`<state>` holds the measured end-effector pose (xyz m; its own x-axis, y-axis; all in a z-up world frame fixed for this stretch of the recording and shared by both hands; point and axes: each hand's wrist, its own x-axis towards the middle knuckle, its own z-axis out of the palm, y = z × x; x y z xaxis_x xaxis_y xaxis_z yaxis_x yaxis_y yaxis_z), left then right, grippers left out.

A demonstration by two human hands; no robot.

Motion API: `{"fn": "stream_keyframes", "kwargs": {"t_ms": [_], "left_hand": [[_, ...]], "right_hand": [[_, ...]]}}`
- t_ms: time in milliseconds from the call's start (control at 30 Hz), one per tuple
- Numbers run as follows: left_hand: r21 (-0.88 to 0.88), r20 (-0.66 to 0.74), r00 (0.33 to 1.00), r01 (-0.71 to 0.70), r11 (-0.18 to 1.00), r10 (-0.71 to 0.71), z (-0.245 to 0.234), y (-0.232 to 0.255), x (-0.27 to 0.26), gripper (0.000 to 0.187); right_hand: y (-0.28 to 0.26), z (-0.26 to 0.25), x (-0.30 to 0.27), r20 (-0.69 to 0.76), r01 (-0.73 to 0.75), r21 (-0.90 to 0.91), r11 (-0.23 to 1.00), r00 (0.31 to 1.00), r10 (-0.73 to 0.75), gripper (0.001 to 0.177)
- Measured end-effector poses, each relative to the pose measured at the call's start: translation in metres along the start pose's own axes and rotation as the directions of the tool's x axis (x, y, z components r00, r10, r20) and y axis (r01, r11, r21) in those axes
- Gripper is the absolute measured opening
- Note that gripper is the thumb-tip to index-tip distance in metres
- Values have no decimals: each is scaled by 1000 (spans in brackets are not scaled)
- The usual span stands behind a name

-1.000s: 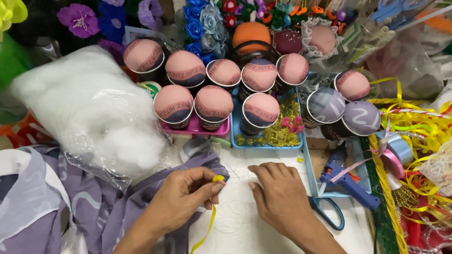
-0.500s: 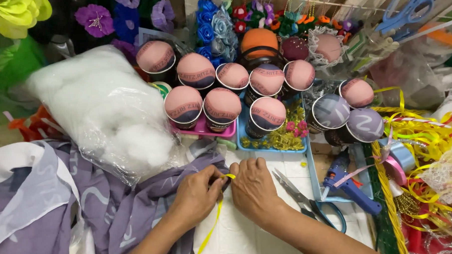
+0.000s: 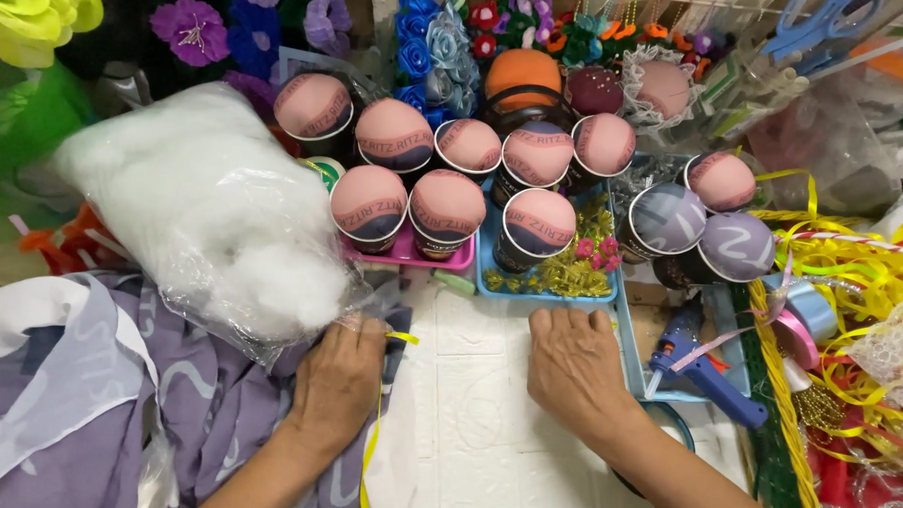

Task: The person is tying a small yellow ribbon and then cutting it with scissors as part of a handicraft project.

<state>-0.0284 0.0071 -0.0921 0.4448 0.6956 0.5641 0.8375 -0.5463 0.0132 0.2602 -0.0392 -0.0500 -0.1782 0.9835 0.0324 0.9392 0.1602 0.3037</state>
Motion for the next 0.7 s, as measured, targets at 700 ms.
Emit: {"fn": "stream_keyframes", "kwargs": {"t_ms": [700], "left_hand": [[-606, -242, 909, 132, 784, -340, -162, -7, 96, 17]], "right_hand": [[-150, -41, 74, -407, 611, 451, 651, 790, -459, 18]]}}
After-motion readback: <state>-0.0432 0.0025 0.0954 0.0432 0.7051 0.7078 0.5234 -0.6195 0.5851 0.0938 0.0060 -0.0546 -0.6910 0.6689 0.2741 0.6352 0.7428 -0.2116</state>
